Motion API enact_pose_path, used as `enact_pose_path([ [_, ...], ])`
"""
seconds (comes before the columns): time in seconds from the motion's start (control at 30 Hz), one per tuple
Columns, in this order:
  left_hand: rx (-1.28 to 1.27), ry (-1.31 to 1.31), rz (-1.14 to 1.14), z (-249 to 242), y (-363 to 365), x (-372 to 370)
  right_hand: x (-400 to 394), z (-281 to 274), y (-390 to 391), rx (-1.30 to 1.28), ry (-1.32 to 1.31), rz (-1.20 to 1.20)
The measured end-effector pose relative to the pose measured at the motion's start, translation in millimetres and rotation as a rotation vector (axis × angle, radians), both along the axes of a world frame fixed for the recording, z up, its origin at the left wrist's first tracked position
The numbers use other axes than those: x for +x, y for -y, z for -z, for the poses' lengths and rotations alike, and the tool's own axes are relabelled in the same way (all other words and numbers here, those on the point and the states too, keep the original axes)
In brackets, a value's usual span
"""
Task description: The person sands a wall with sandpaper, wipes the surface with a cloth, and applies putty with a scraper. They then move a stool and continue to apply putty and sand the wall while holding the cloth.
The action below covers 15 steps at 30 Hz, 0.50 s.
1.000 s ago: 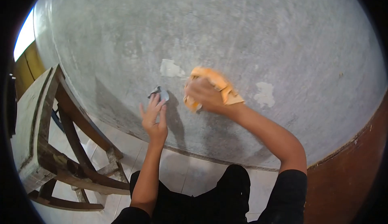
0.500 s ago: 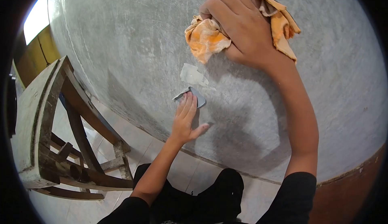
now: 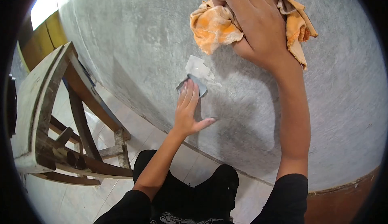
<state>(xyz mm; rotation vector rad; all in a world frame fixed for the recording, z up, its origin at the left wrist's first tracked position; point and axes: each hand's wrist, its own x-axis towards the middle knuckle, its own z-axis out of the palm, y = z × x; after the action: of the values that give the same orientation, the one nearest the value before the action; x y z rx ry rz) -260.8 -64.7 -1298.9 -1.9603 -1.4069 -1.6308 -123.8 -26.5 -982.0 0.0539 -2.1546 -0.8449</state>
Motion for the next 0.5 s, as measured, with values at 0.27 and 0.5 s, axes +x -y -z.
enact_pose_path([
  [0.27, 0.033, 0.015, 0.025, -32.6, 7.8, -13.9, -0.9, -0.8, -0.4, -0.003, -0.013, -0.007],
  [0.5, 0.077, 0.041, -0.024, -88.5, -6.4, -26.4, 0.8, 1.0, -4.8, -0.043, 0.017, -0.022],
])
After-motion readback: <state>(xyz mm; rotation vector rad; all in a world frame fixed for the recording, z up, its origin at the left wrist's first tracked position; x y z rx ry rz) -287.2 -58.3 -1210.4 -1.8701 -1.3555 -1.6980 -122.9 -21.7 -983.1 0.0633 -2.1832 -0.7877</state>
